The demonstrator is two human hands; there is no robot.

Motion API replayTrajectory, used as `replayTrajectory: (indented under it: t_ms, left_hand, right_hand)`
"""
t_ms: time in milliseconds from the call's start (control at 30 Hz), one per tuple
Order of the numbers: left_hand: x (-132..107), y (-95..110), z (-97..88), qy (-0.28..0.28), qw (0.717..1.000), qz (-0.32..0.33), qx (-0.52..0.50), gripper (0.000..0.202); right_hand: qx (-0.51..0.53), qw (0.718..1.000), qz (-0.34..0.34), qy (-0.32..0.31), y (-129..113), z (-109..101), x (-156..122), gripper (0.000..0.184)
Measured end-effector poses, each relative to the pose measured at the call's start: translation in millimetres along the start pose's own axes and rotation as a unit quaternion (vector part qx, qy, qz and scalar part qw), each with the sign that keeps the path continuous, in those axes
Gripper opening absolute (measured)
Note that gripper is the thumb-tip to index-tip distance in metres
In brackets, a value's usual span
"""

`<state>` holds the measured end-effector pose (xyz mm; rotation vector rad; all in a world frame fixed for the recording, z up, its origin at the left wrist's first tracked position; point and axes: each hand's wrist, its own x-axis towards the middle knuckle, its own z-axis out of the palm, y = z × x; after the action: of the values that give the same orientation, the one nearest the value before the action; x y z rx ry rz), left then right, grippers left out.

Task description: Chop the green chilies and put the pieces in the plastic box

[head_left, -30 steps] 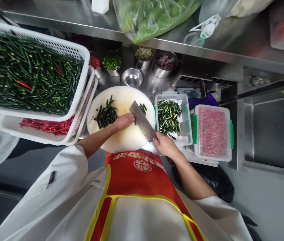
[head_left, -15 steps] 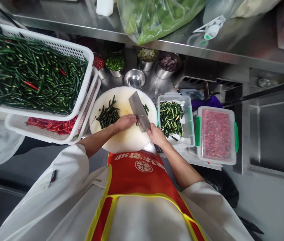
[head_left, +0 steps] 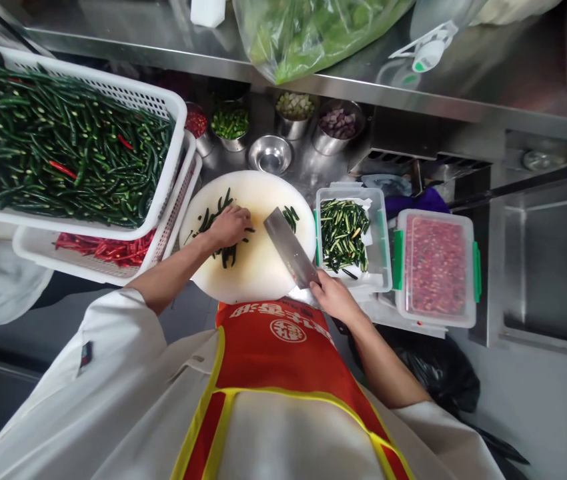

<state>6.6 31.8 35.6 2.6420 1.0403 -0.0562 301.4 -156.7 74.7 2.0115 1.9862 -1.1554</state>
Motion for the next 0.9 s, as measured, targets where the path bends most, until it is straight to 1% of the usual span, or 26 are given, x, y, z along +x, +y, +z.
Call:
replayTrajectory:
  t_ms: [67,100,200,267,367,467,533,633,767,900]
  left_hand:
    - [7.2,14.8,4.5,0.036,0.999,0.023,-0.007,0.022]
    - [10.6,22.7,8.4,0.042,0.998,0.042,-0.016,0.026]
    - [18.1,42.6,25.7,0.027,0.992,0.110,-0.050,0.030]
    - [20.0,48.9,37.4,0.028,0.988,0.130,-0.072,0.030]
    - [19.3,48.1,47.6,0.051,0.986,0.125,-0.097,0.030]
    - [17.0,42.1,48.7,0.069,0.988,0.088,-0.103,0.031]
    - [16.0,38.0,48.0,0.070,0.990,0.069,-0.105,0.032]
    - [16.1,31.8,49.7,0.063,0.989,0.081,-0.111,0.034]
    - [17.2,26.0,55.1,0.068,0.986,0.094,-0.123,0.032]
    - [18.3,26.5,55.7,0.069,0.985,0.096,-0.126,0.031]
  right_hand:
    - [-0.006,1.000,0.014,0.016,0.5,-2.1,3.9,0.021]
    - [-0.011,1.000,0.019,0.021,0.4,-3.5,5.3,0.020]
    - [-0.028,0.999,0.018,0.029,-1.6,-7.7,6.3,0.019]
    - [-0.038,0.999,0.012,0.026,-3.4,-10.0,4.8,0.019]
    - [-0.047,0.999,-0.002,0.019,-4.5,-13.6,1.9,0.017]
    - [-0.050,0.999,-0.007,0.008,-2.5,-18.9,-0.5,0.016]
    - [-0.047,0.999,-0.013,-0.002,0.0,-23.1,-2.4,0.016]
    - [-0.023,0.999,-0.018,-0.015,3.5,-29.0,-6.4,0.016]
    - [0.025,0.999,0.003,-0.031,2.8,-33.0,-10.1,0.018]
    - [0.008,1.000,-0.004,-0.023,-1.5,-33.0,-7.8,0.018]
